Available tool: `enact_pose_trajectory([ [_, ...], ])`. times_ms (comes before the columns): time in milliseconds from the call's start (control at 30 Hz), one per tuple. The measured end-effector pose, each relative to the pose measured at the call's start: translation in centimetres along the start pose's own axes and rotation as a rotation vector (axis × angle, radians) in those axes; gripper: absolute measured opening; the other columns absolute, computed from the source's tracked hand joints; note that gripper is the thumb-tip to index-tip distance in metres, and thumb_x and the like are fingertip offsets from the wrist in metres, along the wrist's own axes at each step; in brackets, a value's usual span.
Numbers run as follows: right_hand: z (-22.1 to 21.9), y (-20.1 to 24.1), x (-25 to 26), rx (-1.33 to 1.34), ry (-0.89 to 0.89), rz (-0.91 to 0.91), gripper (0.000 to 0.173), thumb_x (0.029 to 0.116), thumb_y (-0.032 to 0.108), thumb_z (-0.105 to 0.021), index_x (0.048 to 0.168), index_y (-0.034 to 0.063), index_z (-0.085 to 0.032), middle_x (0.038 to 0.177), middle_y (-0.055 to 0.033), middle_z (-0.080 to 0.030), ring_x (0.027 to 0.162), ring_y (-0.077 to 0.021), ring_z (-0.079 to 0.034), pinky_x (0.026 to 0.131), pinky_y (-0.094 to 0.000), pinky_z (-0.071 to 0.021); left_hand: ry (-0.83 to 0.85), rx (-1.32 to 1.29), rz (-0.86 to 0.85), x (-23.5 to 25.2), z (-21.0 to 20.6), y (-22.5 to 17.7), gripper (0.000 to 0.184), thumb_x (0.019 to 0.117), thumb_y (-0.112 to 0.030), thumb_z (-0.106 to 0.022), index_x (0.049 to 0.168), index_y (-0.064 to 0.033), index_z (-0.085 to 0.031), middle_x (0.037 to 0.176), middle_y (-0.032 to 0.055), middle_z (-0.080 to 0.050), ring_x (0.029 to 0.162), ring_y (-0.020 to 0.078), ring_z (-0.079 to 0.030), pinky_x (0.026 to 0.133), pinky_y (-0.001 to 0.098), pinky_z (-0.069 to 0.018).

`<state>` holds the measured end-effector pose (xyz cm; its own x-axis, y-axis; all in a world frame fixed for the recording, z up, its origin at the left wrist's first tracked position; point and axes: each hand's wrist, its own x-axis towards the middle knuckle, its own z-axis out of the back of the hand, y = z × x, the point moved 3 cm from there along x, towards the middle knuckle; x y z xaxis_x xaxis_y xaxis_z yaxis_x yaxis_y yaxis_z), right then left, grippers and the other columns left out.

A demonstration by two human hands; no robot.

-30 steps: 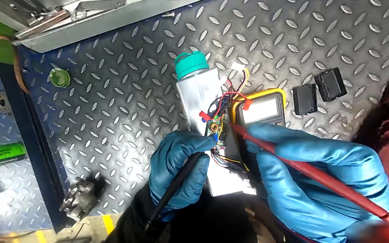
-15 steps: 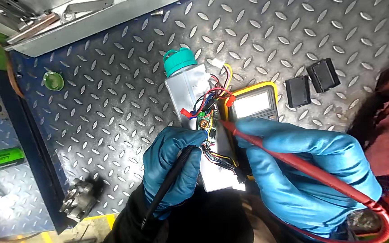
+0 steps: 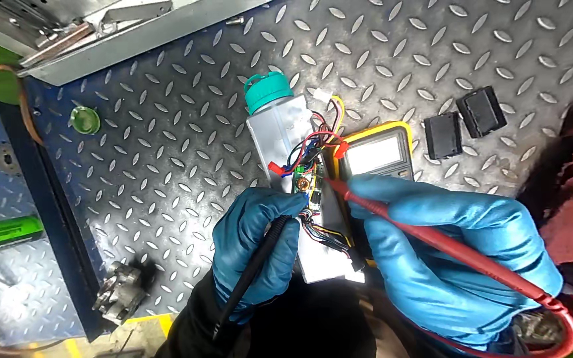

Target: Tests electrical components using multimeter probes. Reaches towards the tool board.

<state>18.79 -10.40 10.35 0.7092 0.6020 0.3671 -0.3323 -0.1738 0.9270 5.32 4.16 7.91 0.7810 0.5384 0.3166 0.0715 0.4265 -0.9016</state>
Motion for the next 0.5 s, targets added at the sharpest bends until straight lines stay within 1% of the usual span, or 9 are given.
enact_pose_trajectory([
  [67, 0.02, -0.02, -0.03, 0.008, 0.004, -0.007, 0.018, 0.0896, -0.002, -0.07, 0.104, 0.0069, -0.065, 0.107, -0.0118, -0.075, 0.102, -0.0312, -0.075, 0.088, -0.0444, -0.0665, -0.002, 0.008, -0.002, 0.03, 0.0, 0.01, 0.022, 0.0983, -0.012, -0.055, 0.11, 0.0015, -0.069, 0.101, 0.0088, -0.069, 0.097, 0.0133, -0.066, 0.084, 0.0263, -0.057],
  [300, -0.15, -0.06, 0.01, -0.009, 0.009, -0.01, 0.018, 0.0904, -0.002, -0.07, 0.105, 0.0073, -0.065, 0.109, -0.0111, -0.075, 0.105, -0.0305, -0.074, 0.09, -0.0434, -0.0662, -0.004, 0.037, -0.01, 0.02, 0.01, -0.05, 0.024, 0.0976, -0.012, -0.055, 0.11, 0.0016, -0.069, 0.101, 0.0088, -0.069, 0.097, 0.0125, -0.066, 0.083, 0.0249, -0.0566],
  [400, -0.23, -0.05, 0.05, -0.007, 0.014, -0.007, 0.018, 0.0899, -0.003, -0.069, 0.104, 0.0062, -0.065, 0.109, -0.0121, -0.075, 0.104, -0.0308, -0.074, 0.088, -0.0435, -0.0664, -0.008, 0.04, -0.016, 0.03, -0.03, -0.04, 0.023, 0.0973, -0.011, -0.055, 0.109, 0.0018, -0.069, 0.1, 0.0088, -0.069, 0.096, 0.0121, -0.066, 0.081, 0.024, -0.0561],
  [500, -0.25, 0.0, 0.04, -0.008, 0.025, -0.008, 0.018, 0.0893, -0.003, -0.07, 0.104, 0.006, -0.065, 0.108, -0.0121, -0.075, 0.103, -0.0308, -0.074, 0.088, -0.044, -0.0665, -0.007, 0.04, -0.016, 0.03, -0.03, -0.03, 0.023, 0.0968, -0.01, -0.055, 0.11, 0.002, -0.069, 0.101, 0.0088, -0.069, 0.097, 0.0124, -0.065, 0.083, 0.0242, -0.056],
])
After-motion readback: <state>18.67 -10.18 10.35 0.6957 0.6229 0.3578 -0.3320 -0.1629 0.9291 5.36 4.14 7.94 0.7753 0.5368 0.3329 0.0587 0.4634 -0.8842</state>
